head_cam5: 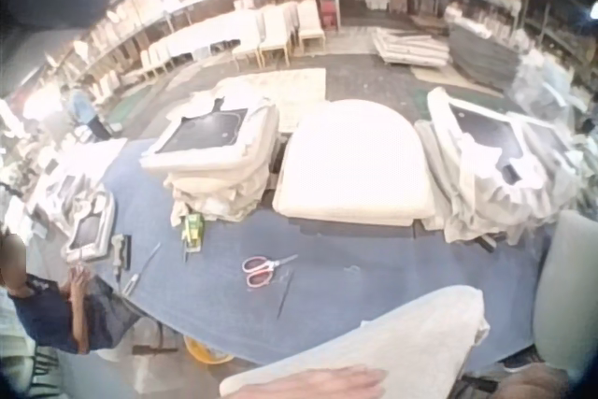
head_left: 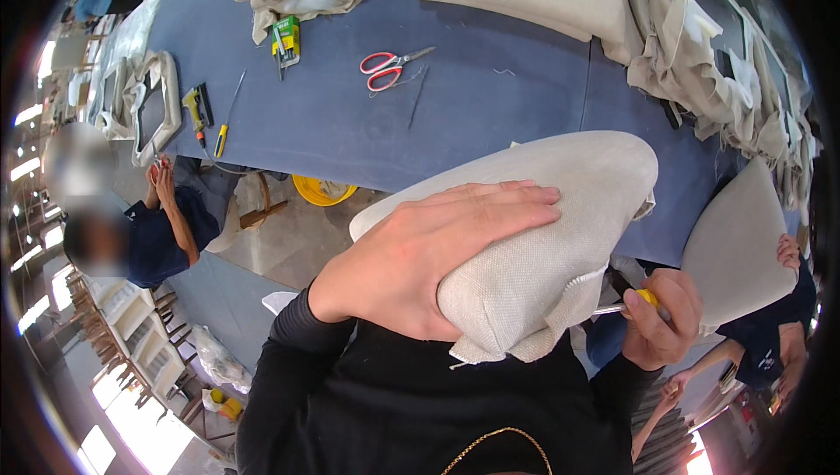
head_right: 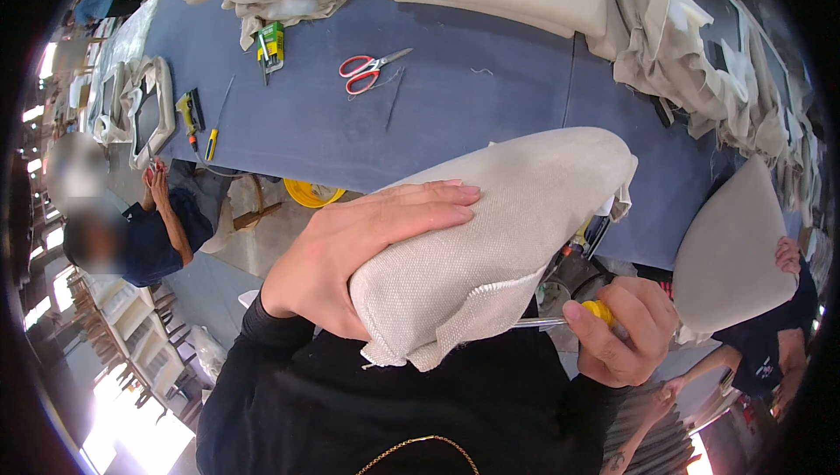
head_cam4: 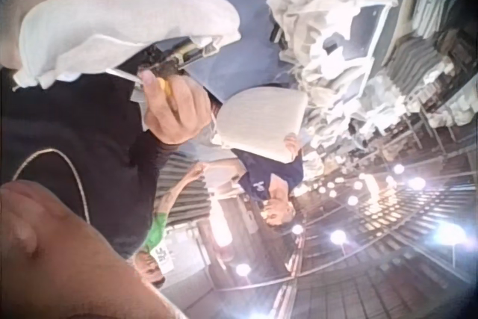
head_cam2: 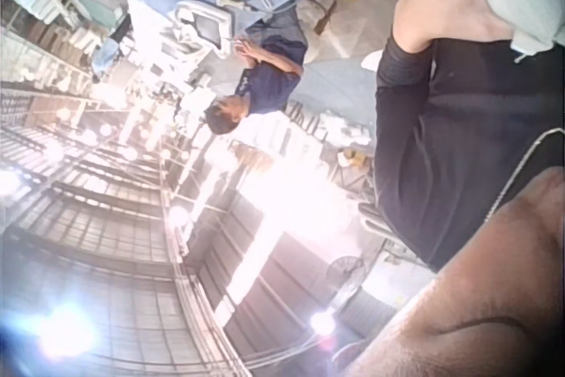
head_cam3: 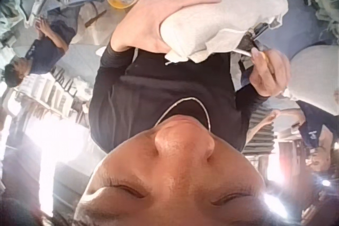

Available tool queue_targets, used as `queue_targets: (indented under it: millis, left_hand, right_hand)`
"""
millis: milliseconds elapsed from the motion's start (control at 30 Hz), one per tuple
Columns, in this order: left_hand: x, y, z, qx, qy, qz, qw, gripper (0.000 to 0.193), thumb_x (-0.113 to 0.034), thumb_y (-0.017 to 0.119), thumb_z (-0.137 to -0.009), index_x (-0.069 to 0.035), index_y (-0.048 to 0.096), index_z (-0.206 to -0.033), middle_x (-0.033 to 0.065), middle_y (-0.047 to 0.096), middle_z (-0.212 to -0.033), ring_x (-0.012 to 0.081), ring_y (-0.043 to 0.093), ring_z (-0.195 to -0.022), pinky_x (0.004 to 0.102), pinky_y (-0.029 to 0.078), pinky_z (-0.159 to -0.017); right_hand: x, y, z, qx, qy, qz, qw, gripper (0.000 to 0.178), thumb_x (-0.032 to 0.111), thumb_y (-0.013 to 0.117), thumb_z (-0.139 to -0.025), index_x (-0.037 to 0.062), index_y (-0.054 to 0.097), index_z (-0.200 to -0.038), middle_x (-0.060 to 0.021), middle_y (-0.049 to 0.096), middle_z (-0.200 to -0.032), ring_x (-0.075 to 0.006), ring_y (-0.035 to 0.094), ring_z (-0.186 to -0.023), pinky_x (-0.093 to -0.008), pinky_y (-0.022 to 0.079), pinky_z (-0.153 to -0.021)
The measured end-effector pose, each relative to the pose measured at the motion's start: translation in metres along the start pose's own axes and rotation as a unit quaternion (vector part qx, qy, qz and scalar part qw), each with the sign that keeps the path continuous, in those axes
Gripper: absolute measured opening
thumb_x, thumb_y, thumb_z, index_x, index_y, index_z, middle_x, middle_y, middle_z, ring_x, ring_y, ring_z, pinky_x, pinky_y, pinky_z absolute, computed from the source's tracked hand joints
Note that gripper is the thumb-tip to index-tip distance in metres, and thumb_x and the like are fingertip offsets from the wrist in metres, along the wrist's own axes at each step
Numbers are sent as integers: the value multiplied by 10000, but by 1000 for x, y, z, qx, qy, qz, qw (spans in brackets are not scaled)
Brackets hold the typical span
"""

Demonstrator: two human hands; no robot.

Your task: The person uses a screwdriver to pull out staples and remove fabric from a chair cushion. They repeatedly pry along the edges and peel back the fabric to expose the foam and internal structure.

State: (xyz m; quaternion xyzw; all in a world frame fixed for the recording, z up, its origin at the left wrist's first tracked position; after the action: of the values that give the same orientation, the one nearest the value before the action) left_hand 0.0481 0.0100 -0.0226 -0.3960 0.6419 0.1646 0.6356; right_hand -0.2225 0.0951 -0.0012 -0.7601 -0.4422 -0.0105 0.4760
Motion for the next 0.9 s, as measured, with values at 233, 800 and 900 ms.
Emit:
queue_targets:
  millis: [233, 800, 900]
  left_hand:
    - [5, -4, -5, 18, -20, 14, 1000, 1042, -248, 974, -601, -75, 572, -1546, 153, 611, -1584, 383, 600, -1445, 464, 524, -1160]
    - [-6, 18, -20, 35, -3, -11, 999, 1073, -231, 978, -591, -85, 544, -1561, 141, 589, -1605, 370, 570, -1474, 465, 514, -1169]
    - [-6, 21, -22, 53, -27, 0, 998, 1064, -236, 983, -602, -76, 544, -1558, 155, 588, -1599, 383, 569, -1472, 468, 502, -1181]
  right_hand:
    - [-17, -5, 9, 12, 36, -36, 999, 532, 87, 777, -578, 88, 849, -1106, -125, 649, -909, -276, 626, -676, -354, 470, -587]
    - [-11, -20, 8, 0, -4, -36, 999, 589, 119, 705, -531, 61, 855, -1098, -125, 635, -905, -272, 627, -686, -335, 436, -562]
    - [-7, -28, 13, -9, -1, -4, 1000, 537, 124, 722, -558, 74, 858, -1075, -117, 636, -895, -271, 623, -676, -349, 450, -580]
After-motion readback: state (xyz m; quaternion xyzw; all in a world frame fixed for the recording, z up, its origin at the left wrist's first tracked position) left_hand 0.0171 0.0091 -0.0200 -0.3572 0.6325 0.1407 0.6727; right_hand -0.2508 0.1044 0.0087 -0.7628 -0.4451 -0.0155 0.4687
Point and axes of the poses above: each hand's wrist, its own z-axis away from the middle knuckle, its own y-axis out of the palm, x = y × z, the point moved 7 cm from there along -z, towards the middle knuckle
